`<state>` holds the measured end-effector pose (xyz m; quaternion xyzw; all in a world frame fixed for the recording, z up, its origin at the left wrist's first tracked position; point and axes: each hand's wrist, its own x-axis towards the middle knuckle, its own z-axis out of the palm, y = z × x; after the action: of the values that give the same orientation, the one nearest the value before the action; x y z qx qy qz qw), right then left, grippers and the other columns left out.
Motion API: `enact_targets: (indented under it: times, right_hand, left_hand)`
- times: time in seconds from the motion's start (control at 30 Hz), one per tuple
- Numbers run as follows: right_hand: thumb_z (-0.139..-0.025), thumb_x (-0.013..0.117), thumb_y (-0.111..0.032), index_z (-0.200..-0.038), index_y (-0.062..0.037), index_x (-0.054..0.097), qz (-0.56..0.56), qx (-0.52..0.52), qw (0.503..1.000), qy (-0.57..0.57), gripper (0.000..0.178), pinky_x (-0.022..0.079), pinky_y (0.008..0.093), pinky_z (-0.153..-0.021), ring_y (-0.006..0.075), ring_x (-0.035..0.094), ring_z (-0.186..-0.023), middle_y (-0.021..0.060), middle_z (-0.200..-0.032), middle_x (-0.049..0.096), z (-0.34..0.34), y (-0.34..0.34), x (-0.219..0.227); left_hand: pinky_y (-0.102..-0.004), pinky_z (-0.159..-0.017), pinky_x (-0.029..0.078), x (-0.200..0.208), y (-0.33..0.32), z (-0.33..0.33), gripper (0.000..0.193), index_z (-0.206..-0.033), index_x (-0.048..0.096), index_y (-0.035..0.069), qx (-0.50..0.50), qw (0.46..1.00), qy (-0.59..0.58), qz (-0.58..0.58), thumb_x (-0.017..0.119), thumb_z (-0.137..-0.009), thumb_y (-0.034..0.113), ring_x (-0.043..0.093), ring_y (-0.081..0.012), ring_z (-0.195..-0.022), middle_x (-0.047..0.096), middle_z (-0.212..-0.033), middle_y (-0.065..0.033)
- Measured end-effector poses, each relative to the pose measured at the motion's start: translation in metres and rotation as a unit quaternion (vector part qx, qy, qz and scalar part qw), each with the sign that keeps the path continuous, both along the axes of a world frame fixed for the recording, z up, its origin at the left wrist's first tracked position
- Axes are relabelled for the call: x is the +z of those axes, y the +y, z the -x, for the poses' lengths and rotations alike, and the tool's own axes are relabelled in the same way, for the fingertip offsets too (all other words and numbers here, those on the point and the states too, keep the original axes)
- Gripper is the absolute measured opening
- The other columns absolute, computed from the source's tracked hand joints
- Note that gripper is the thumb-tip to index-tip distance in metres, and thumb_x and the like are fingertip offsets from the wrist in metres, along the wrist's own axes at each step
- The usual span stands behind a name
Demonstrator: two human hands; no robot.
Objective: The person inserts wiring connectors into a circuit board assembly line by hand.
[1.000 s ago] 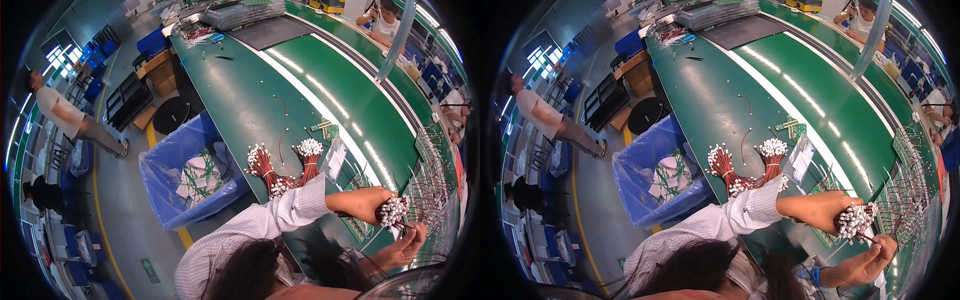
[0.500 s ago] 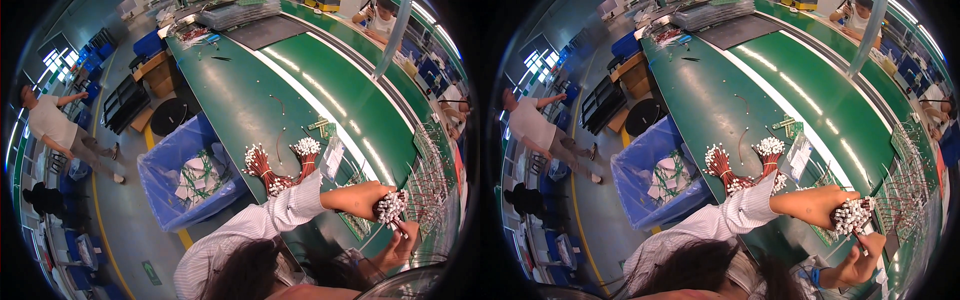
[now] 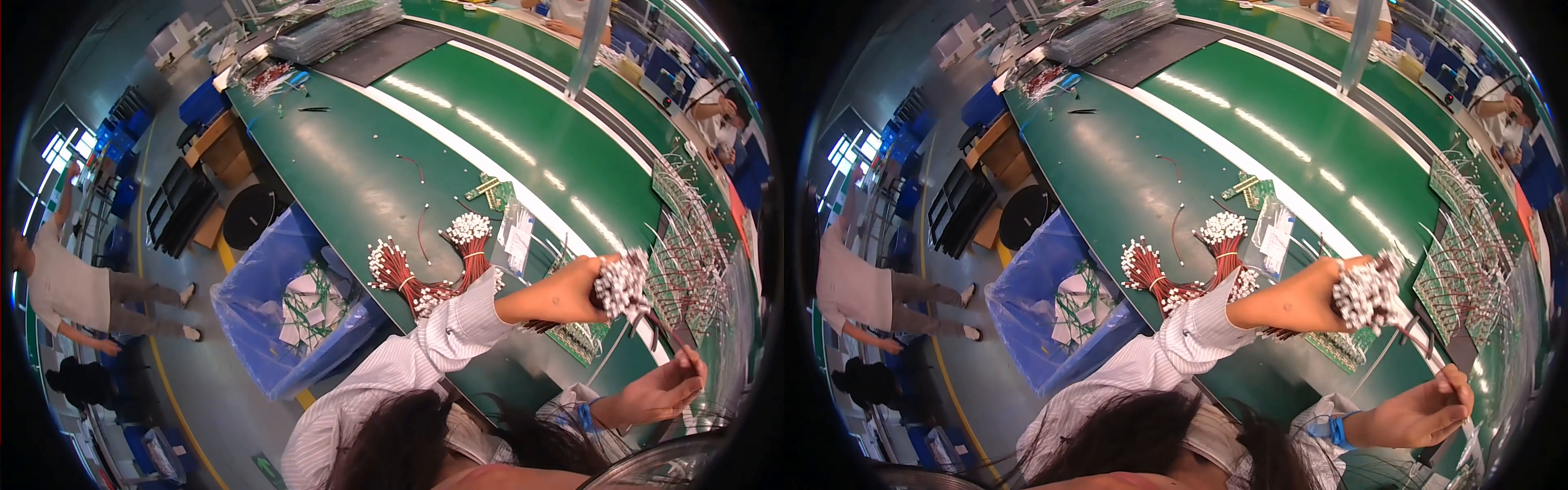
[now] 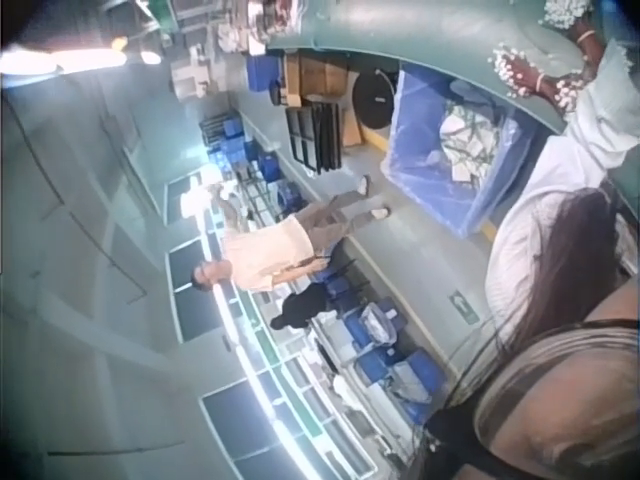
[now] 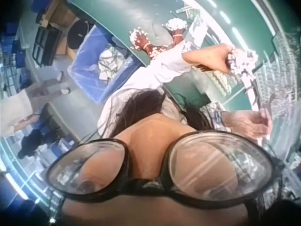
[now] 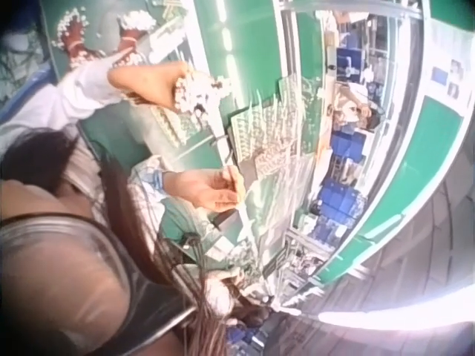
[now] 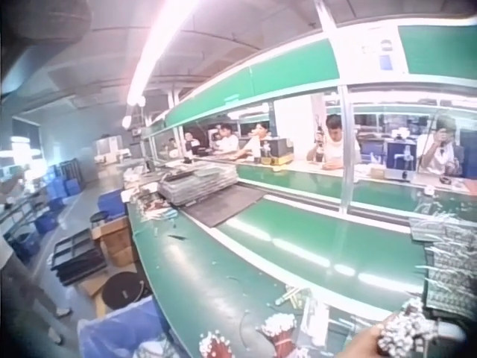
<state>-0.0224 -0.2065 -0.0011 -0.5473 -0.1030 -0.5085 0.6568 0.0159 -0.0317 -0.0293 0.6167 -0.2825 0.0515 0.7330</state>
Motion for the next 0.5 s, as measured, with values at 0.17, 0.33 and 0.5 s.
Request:
enact_targets:
  times: [0.17, 0.33, 0.5]
  right_hand:
    - [-0.091, 0.035, -0.022, -0.090, 0.0054, 0.049, -0.032, 0.127, 0.991, -0.016, 0.031, 0.037, 0.0240, -0.069, 0.0143, 0.043, -0.070, 0.0111, -0.084, 0.051, -0.001, -0.008, -0.007]
    - [-0.090, 0.038, -0.019, -0.095, 0.0062, 0.050, 0.029, 0.097, 0.990, 0.095, 0.028, 0.038, 0.0251, -0.071, 0.0154, 0.047, -0.075, 0.0105, -0.085, 0.052, -0.006, 0.018, -0.008]
    - [-0.091, 0.035, -0.020, -0.090, 0.0057, 0.050, 0.004, 0.053, 0.991, 0.122, 0.030, 0.038, 0.0241, -0.064, 0.0146, 0.048, -0.069, 0.0107, -0.081, 0.052, -0.004, 0.031, 0.001]
  left_hand:
    - [-0.0191, -0.056, 0.045, 0.021, 0.022, 0.005, 0.032, -0.097, 0.049, -0.001, -0.013, 0.976, 0.192, 0.102, 0.065, -0.071, 0.007, 0.055, -0.0067, -0.063, 0.058, -0.070, -0.0036]
    - [-0.0216, -0.046, 0.045, 0.021, 0.023, 0.009, 0.027, -0.094, 0.046, 0.001, -0.038, 0.953, 0.186, 0.236, 0.063, -0.074, 0.008, 0.053, -0.0094, -0.051, 0.056, -0.066, -0.0047]
    - [-0.0210, -0.046, 0.044, 0.029, 0.026, 0.013, 0.030, -0.096, 0.044, 0.002, -0.037, 0.964, 0.186, 0.184, 0.064, -0.074, 0.007, 0.053, -0.0093, -0.052, 0.055, -0.069, -0.0036]
